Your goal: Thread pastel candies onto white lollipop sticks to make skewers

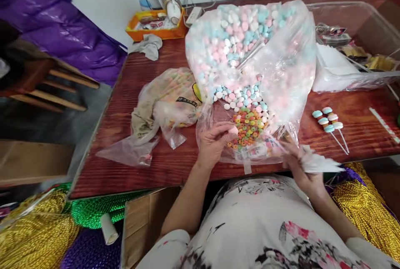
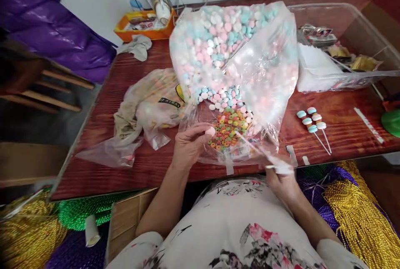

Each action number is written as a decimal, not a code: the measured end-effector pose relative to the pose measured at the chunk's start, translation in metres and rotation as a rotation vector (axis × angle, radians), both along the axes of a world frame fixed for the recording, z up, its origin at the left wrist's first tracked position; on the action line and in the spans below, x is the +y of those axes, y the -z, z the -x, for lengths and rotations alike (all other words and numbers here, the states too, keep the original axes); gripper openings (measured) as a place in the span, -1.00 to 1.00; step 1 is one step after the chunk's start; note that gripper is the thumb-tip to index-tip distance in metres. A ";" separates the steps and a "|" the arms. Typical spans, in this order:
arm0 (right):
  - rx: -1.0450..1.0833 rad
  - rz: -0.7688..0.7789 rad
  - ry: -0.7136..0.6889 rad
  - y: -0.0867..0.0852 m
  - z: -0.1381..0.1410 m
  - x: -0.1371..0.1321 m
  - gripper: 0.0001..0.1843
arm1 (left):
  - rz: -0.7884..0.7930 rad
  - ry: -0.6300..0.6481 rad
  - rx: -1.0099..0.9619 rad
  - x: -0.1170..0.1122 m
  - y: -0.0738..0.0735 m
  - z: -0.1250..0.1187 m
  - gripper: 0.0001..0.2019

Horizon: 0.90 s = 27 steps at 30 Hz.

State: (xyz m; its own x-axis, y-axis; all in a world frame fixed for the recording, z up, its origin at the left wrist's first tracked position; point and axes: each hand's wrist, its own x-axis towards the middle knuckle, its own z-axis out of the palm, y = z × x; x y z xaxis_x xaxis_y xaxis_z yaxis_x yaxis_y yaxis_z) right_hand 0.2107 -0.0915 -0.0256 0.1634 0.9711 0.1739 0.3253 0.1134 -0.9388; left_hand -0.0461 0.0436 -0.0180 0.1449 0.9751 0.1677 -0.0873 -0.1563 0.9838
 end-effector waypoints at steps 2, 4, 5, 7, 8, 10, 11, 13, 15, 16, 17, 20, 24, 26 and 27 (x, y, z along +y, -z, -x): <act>-0.007 0.027 -0.138 0.002 0.018 0.006 -0.69 | -0.010 -0.016 -0.082 -0.011 -0.001 -0.008 -0.74; 0.021 0.042 -0.174 0.003 0.030 0.012 -0.66 | -0.060 -0.039 -0.103 -0.018 -0.003 -0.011 -0.73; 0.030 0.047 -0.177 0.003 0.033 0.014 -0.66 | -0.092 -0.050 -0.096 -0.020 -0.004 -0.012 -0.73; 0.021 0.054 -0.198 0.001 0.035 0.015 -0.66 | -0.152 -0.070 -0.055 -0.023 -0.006 -0.013 -0.74; 0.006 0.055 -0.212 0.000 0.034 0.014 -0.66 | -0.175 -0.081 -0.033 -0.024 -0.006 -0.014 -0.74; -0.033 0.047 -0.237 -0.004 0.031 0.013 -0.64 | -0.205 -0.114 -0.002 -0.026 -0.005 -0.015 -0.74; -0.055 0.036 -0.246 -0.005 0.030 0.012 -0.63 | -0.214 -0.131 0.010 -0.027 -0.003 -0.015 -0.73; -0.096 0.012 -0.257 -0.008 0.027 0.012 -0.63 | -0.226 -0.156 0.027 -0.028 0.001 -0.017 -0.70; -0.128 0.000 -0.259 -0.011 0.026 0.012 -0.64 | -0.248 -0.162 0.033 -0.030 0.004 -0.019 -0.68; -0.140 -0.003 -0.256 -0.012 0.026 0.012 -0.65 | -0.268 -0.164 0.035 -0.030 0.005 -0.020 -0.67; -0.149 -0.006 -0.253 -0.013 0.026 0.012 -0.66 | -0.294 -0.170 0.041 -0.031 0.005 -0.021 -0.67; -0.155 -0.012 -0.250 -0.014 0.029 0.013 -0.65 | -0.386 -0.206 0.103 -0.032 0.004 -0.022 -0.69; -0.032 0.044 -0.242 -0.004 0.038 0.010 -0.62 | -0.540 -0.240 0.197 -0.031 0.002 -0.021 -0.69; 0.042 0.076 -0.219 0.005 0.044 0.008 -0.63 | -0.626 -0.237 0.248 -0.031 0.002 -0.019 -0.66; 0.076 0.092 -0.208 0.011 0.047 0.007 -0.62 | -0.661 -0.237 0.272 -0.030 0.002 -0.018 -0.65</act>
State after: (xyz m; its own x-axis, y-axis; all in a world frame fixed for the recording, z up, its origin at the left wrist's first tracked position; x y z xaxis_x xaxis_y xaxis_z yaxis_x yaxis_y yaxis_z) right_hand 0.1641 -0.0843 -0.0361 -0.0327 0.9965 0.0776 0.2319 0.0830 -0.9692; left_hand -0.0280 0.0133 -0.0202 0.0638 0.6941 0.7171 0.2545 -0.7061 0.6608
